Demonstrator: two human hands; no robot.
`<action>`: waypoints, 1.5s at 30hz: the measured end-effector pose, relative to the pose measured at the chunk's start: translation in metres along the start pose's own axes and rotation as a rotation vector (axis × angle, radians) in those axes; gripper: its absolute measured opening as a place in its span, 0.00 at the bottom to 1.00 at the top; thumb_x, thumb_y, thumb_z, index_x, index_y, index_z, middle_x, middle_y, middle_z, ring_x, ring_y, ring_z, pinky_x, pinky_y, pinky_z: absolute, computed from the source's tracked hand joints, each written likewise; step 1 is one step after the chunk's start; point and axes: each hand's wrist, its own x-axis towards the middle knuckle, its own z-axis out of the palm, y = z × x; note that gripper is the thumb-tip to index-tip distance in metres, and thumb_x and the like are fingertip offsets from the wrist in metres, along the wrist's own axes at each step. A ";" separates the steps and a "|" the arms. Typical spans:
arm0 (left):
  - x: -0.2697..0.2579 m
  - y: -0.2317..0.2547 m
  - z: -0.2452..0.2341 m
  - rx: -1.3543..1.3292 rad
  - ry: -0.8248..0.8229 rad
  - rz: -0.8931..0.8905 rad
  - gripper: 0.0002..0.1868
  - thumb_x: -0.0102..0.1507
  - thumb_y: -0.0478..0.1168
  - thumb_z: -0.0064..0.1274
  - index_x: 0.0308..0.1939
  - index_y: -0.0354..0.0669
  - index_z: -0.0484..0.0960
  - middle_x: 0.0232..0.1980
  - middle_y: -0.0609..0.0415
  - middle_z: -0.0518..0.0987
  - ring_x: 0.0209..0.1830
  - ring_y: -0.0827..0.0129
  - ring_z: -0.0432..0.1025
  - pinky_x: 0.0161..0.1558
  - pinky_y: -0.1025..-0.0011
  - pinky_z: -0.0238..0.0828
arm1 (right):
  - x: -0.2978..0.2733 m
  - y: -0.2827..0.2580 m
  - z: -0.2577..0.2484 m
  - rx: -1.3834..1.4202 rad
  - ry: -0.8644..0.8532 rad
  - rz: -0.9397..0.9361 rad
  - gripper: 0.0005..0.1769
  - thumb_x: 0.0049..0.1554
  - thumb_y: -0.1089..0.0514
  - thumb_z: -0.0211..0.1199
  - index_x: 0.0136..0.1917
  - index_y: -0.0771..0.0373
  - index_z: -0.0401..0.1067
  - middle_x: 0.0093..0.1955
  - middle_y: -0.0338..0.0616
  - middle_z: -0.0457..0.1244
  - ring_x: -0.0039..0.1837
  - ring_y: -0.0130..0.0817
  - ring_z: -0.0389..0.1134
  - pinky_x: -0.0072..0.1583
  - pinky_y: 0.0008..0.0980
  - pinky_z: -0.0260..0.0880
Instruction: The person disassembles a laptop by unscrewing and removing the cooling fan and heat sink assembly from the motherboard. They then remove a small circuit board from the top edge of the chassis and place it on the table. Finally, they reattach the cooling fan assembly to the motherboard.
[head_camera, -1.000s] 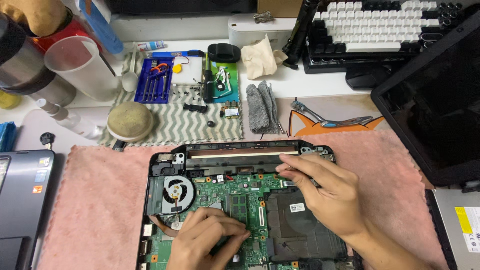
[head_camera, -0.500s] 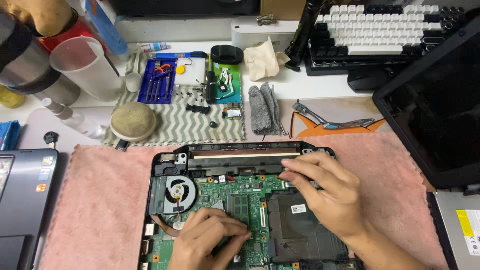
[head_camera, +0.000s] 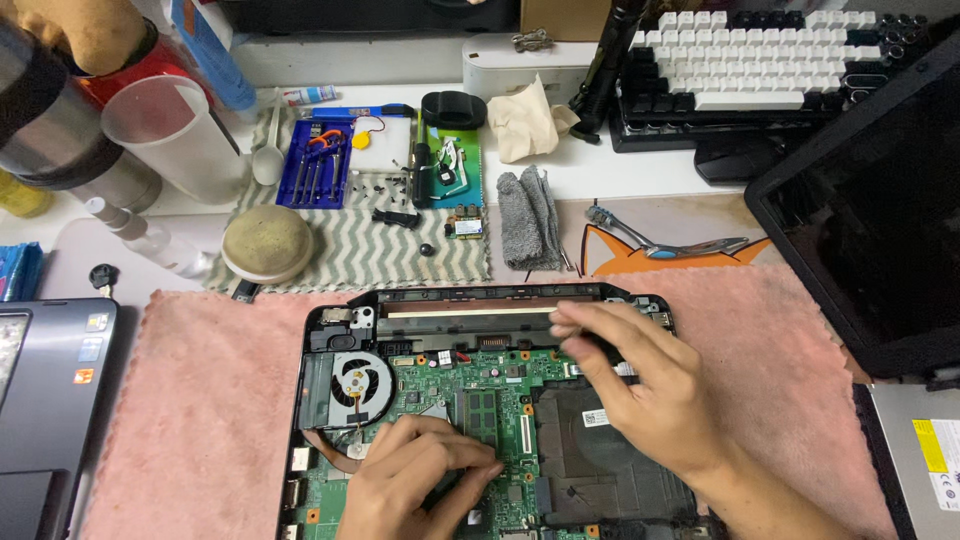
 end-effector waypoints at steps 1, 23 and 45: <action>0.000 0.001 0.000 -0.001 0.000 0.000 0.05 0.66 0.43 0.74 0.40 0.55 0.91 0.40 0.71 0.92 0.42 0.72 0.80 0.47 0.73 0.72 | -0.003 0.003 0.000 -0.001 0.000 0.000 0.16 0.68 0.68 0.68 0.69 0.68 0.79 0.61 0.50 0.78 0.61 0.37 0.83 0.70 0.34 0.84; 0.000 0.006 -0.002 -0.025 -0.010 -0.068 0.08 0.73 0.38 0.60 0.52 0.52 0.93 0.51 0.68 0.96 0.43 0.70 0.83 0.47 0.71 0.72 | -0.009 0.008 -0.001 -0.075 0.099 0.001 0.20 0.63 0.68 0.78 0.68 0.62 0.81 0.55 0.46 0.76 0.54 0.33 0.78 0.64 0.30 0.82; -0.001 0.004 -0.002 -0.015 -0.030 -0.080 0.08 0.70 0.40 0.68 0.52 0.56 0.93 0.44 0.71 0.93 0.42 0.72 0.80 0.45 0.71 0.70 | -0.006 0.004 -0.001 -0.011 0.070 -0.002 0.15 0.69 0.70 0.66 0.69 0.69 0.79 0.56 0.44 0.79 0.57 0.38 0.82 0.68 0.36 0.85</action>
